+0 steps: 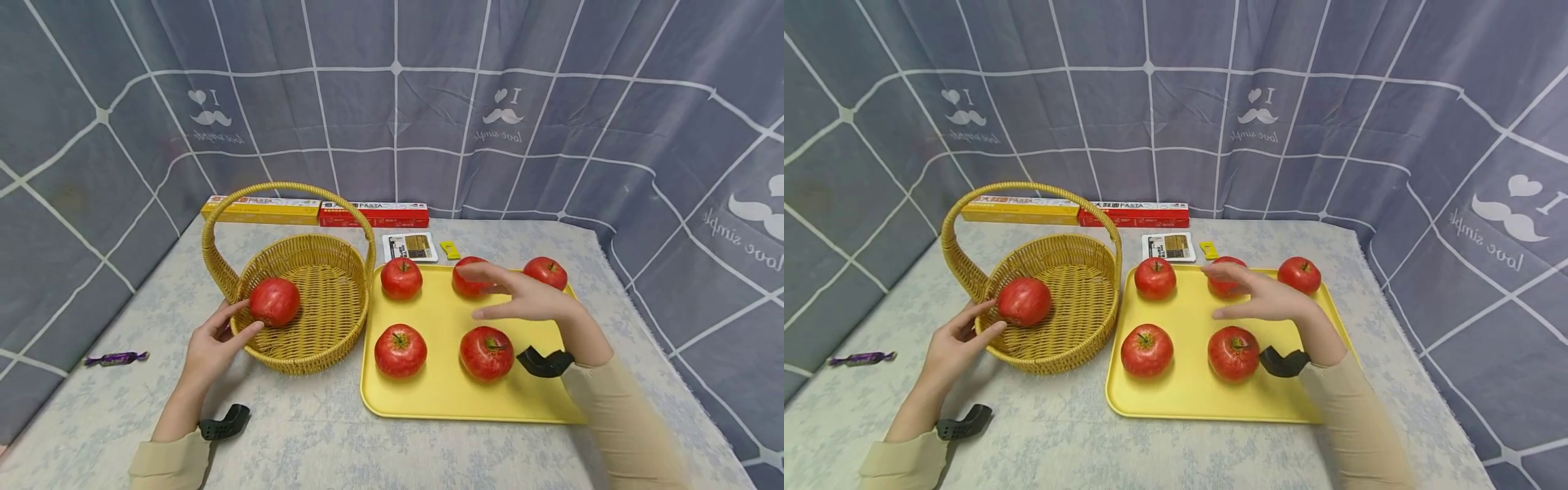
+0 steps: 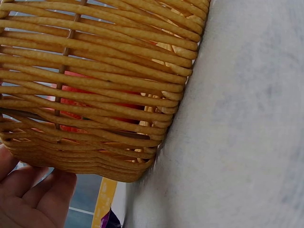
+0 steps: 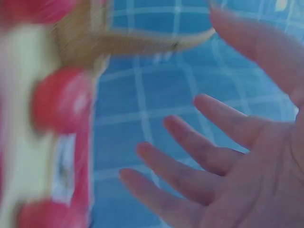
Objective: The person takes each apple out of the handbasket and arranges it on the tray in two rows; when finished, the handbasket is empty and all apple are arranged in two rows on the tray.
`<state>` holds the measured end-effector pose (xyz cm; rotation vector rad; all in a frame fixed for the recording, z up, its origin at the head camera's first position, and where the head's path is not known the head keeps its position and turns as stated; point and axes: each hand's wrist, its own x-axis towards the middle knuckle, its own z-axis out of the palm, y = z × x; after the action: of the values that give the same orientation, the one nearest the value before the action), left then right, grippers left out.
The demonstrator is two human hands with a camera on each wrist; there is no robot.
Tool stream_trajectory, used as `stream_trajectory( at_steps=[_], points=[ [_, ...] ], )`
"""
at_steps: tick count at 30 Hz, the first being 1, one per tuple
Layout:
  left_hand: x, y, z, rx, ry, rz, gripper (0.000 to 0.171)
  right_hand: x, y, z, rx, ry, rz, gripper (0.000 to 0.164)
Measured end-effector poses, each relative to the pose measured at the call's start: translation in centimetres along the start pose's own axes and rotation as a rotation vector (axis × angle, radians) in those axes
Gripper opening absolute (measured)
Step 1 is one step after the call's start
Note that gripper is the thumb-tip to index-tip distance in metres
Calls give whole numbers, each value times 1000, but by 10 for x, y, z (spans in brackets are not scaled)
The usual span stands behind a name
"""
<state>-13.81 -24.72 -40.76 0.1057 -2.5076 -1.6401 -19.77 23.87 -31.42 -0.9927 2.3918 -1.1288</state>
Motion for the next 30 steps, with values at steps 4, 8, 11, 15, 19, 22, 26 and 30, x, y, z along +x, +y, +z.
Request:
stream_trajectory(
  at_steps=[4,8,11,15,19,22,26,30],
  points=[
    [0,-1,-1,6,-5,6,61,40,-36,6,15,86,-108,61],
    [0,0,0,17,-5,10,61,80,-62,25,110,114,-216,53],
    [-1,0,0,20,-2,14,60,110,-76,43,200,84,-286,50],
    [-1,-1,-1,26,-1,18,60,149,-88,69,293,36,-331,53],
    [0,-2,0,29,5,32,61,178,-89,91,335,19,-267,56],
    [0,-3,0,28,9,39,61,197,-84,107,329,26,-198,56],
    [0,-4,0,30,8,34,61,216,-77,125,307,37,-66,56],
    [-1,-4,-1,31,2,27,62,227,-72,140,282,35,56,59]
  ],
)
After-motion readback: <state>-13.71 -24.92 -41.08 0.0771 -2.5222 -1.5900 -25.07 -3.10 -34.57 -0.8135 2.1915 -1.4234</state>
